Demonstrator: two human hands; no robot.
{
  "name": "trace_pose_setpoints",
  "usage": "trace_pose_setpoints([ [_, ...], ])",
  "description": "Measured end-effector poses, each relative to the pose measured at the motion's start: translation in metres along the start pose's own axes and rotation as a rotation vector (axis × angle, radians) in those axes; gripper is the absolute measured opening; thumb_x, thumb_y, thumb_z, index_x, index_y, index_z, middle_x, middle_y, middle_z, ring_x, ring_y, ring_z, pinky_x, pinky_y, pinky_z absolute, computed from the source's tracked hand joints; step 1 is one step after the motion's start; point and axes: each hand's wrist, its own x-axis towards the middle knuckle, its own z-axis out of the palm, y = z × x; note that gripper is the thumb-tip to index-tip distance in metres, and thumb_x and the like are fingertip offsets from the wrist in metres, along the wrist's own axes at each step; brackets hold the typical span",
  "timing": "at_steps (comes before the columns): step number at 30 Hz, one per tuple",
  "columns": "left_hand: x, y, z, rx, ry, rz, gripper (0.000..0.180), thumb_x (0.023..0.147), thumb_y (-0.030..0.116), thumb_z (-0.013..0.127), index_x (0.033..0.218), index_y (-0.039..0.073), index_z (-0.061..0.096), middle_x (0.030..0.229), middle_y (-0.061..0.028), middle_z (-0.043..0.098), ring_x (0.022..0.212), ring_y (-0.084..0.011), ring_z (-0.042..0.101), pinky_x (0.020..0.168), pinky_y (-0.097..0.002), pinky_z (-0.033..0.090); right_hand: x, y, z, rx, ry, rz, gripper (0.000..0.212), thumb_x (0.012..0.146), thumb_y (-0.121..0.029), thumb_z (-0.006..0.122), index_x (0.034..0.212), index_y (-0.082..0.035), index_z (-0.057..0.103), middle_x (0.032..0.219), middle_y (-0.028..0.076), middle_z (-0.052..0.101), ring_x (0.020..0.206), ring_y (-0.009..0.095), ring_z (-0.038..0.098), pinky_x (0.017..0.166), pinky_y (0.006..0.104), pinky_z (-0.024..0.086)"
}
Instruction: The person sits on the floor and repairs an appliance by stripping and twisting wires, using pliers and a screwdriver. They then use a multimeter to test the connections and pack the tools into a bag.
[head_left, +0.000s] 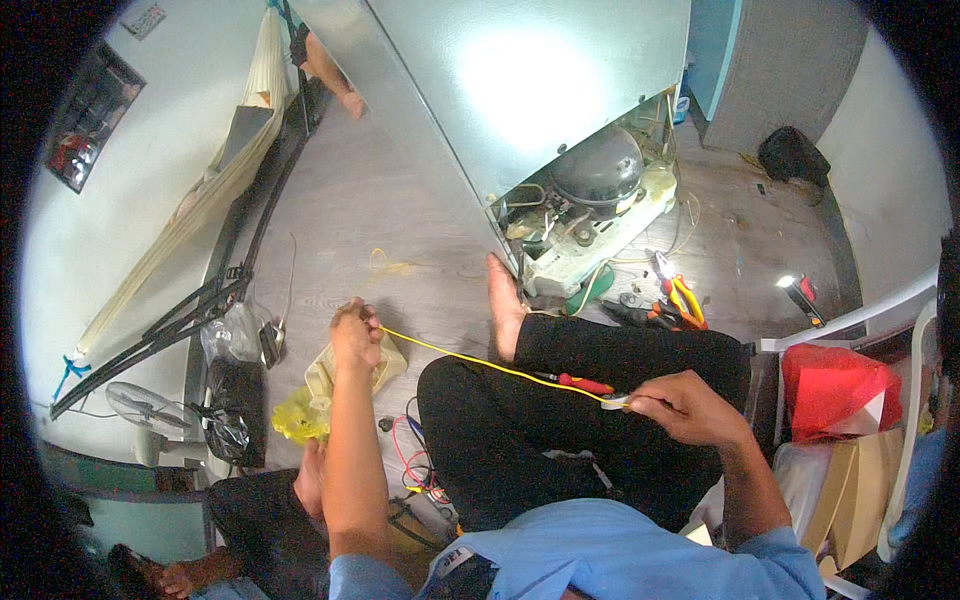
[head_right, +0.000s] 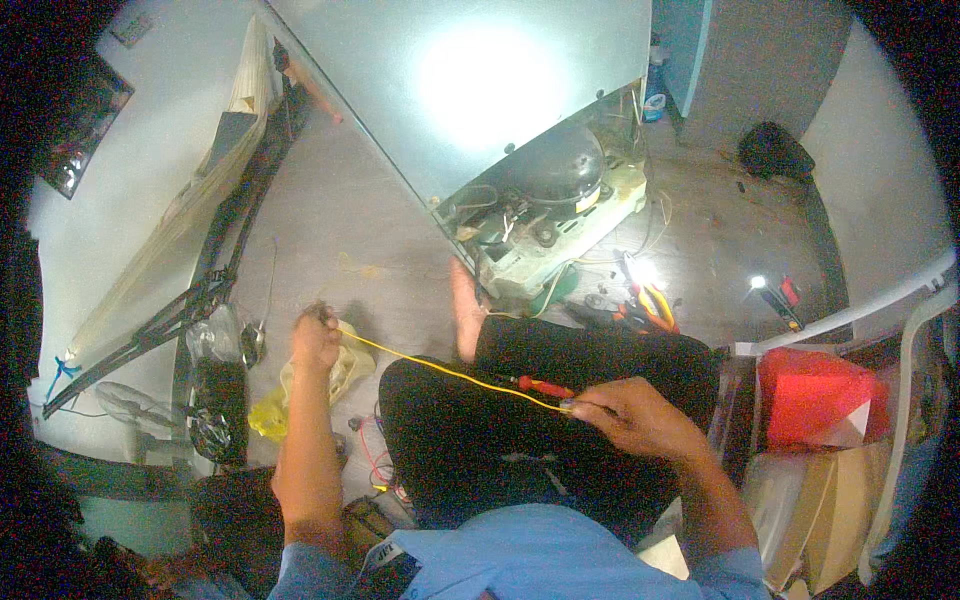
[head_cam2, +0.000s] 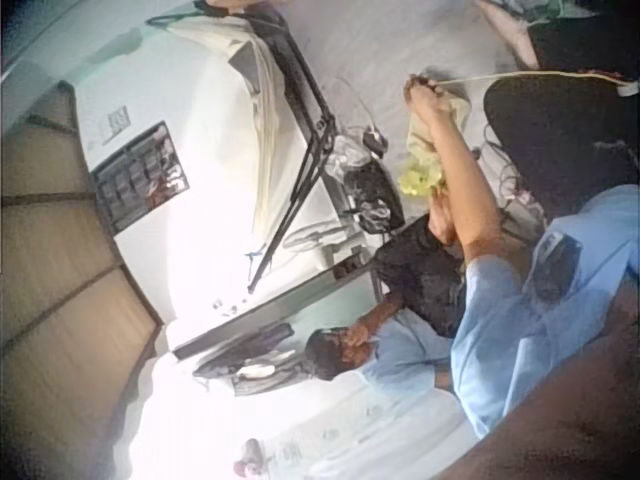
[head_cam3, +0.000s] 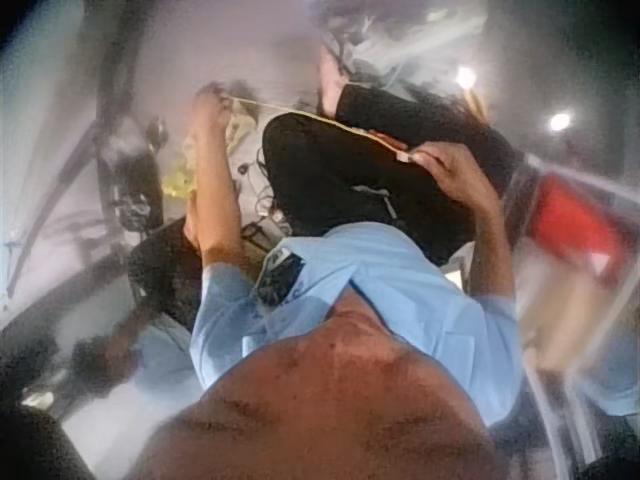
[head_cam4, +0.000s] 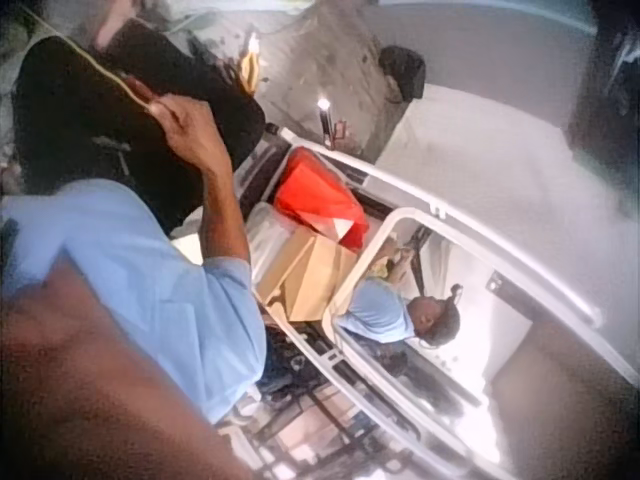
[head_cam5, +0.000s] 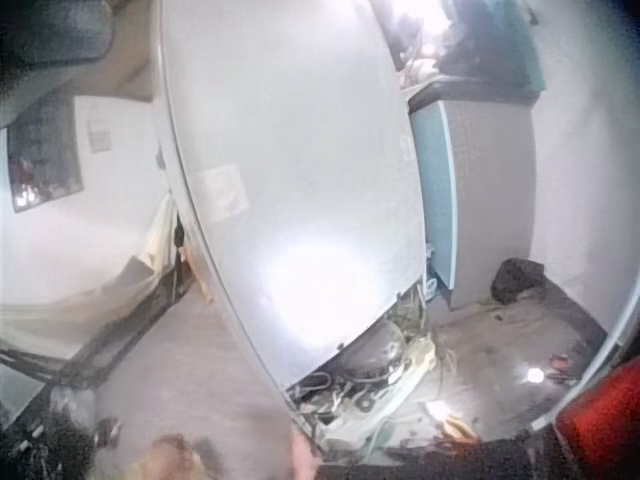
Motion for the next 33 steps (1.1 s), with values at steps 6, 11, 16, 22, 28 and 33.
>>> trace_pose_setpoints([
  [6,0.046,-0.05,-0.02,0.081,0.071,0.002,0.013,0.099,0.016,0.054,0.108,0.007,0.049,0.077,-0.0064,0.057,0.053,-0.011,0.047,0.04,-0.0233,0.035,-0.016,-0.005,-0.024,-0.13,0.096,0.113,0.015,0.092,-0.015,0.066,0.093,0.0,0.069,0.077,0.012,0.067,0.07,0.024,0.066,0.064,0.0343,0.051],
  [11,0.043,-0.081,-0.03,0.142,0.01,-0.052,0.014,0.1,0.017,0.053,0.11,0.007,0.049,0.077,-0.0076,0.058,0.052,-0.0116,0.048,0.041,-0.0251,0.038,-0.02,-0.017,-0.04,0.091,0.312,0.371,0.017,0.093,-0.017,0.067,0.091,0.0,0.072,0.076,0.008,0.067,0.064,0.013,0.061,0.059,0.0302,0.05],
  [16,0.015,-0.087,-0.017,0.276,-0.056,-0.104,0.021,0.1,0.017,0.055,0.116,0.004,0.049,0.081,-0.0107,0.061,0.054,-0.0146,0.054,0.042,-0.0267,0.043,-0.005,-0.023,-0.041,0.368,0.46,0.355,0.019,0.096,-0.015,0.062,0.098,0.001,0.072,0.082,0.005,0.068,0.063,0.008,0.058,0.056,0.0232,0.047],
  [22,-0.01,-0.081,-0.023,0.471,-0.102,-0.085,0.028,0.097,0.018,0.06,0.117,0.0,0.053,0.085,-0.0112,0.064,0.06,-0.0159,0.06,0.047,-0.0275,0.049,0.008,-0.019,-0.027,0.274,0.335,0.242,0.019,0.098,-0.015,0.06,0.095,0.001,0.07,0.082,0.005,0.068,0.064,0.008,0.057,0.057,0.024,0.046],
  [28,-0.015,-0.091,-0.051,0.846,-0.057,0.269,0.043,0.089,0.014,0.069,0.124,-0.004,0.053,0.094,-0.0177,0.064,0.078,-0.0298,0.064,0.067,-0.0392,0.055,0.014,-0.014,-0.017,0.149,0.084,0.137,0.016,0.096,-0.014,0.062,0.095,0.0,0.07,0.082,0.007,0.066,0.069,0.014,0.06,0.062,0.028,0.047],
  [33,-0.117,-0.039,0.035,1.049,-0.416,0.94,0.051,0.083,0.016,0.075,0.126,-0.005,0.055,0.114,-0.0233,0.061,0.109,-0.0428,0.058,0.095,-0.0468,0.047,0.019,-0.006,0.0,0.06,0.001,0.06,0.021,0.095,-0.021,0.063,0.1,-0.002,0.069,0.081,0.011,0.065,0.076,0.026,0.064,0.068,0.0353,0.05],
])
